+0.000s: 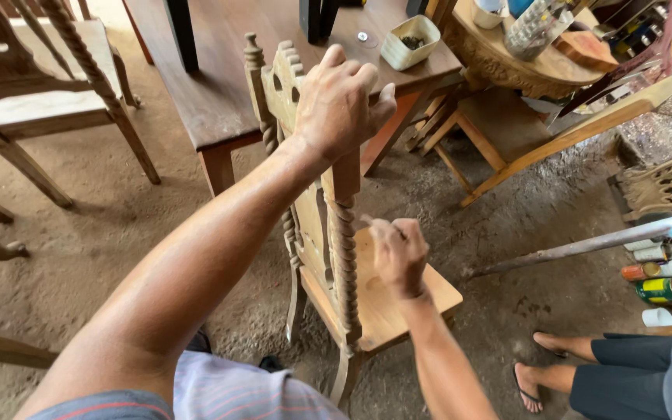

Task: The person sands a wooden chair part by hand using sandpaper, rubbing the surface repeatedly to smooth the finish, and rotates the piece to reach different sides.

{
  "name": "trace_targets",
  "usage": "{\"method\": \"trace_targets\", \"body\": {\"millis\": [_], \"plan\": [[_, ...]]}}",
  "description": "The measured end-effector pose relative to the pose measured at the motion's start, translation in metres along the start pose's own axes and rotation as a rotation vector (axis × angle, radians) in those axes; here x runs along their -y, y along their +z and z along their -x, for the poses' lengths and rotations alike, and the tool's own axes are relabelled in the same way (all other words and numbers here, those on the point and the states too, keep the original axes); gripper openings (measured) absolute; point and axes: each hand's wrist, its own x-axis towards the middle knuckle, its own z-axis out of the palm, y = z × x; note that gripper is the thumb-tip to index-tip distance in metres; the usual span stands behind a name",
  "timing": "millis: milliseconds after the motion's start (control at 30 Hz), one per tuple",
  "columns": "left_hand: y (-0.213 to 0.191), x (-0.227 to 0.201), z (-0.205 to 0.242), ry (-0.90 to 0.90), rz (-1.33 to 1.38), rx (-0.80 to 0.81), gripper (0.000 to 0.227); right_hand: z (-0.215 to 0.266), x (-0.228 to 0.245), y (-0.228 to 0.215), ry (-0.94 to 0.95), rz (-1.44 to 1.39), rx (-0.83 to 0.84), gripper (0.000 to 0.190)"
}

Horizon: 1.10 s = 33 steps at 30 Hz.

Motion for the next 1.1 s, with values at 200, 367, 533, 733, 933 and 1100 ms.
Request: {"method": "trace_targets", "body": {"millis": [200, 367, 533, 733, 933, 1100], "plan": [[0.001, 0.002, 0.003, 0.006, 0.006, 0.019, 0.032, 0.005, -0.008, 0.039, -0.093, -0.067, -0.076, 0.017], [0.002, -0.002, 0.004, -0.046, 0.0, 0.001, 0.033, 0.022, -0.023, 0.019, 0.068, 0.016, 0.063, 0.023], [-0.001, 0.002, 0.005, -0.006, -0.013, 0.061, 0.035, -0.008, -0.034, -0.009, -0.349, 0.102, 0.103, 0.044], [0.003, 0.004, 0.005, 0.004, -0.048, 0.044, 0.033, -0.037, -0.016, -0.007, -0.464, -0.027, 0.159, 0.041], [0.003, 0.005, 0.001, -0.022, -0.033, 0.108, 0.035, -0.064, -0.027, 0.005, -0.656, -0.213, 0.338, 0.03], [0.0, -0.005, 0.007, -0.057, -0.023, 0.081, 0.035, -0.064, -0.008, 0.001, -0.598, -0.171, 0.254, 0.039]]}}
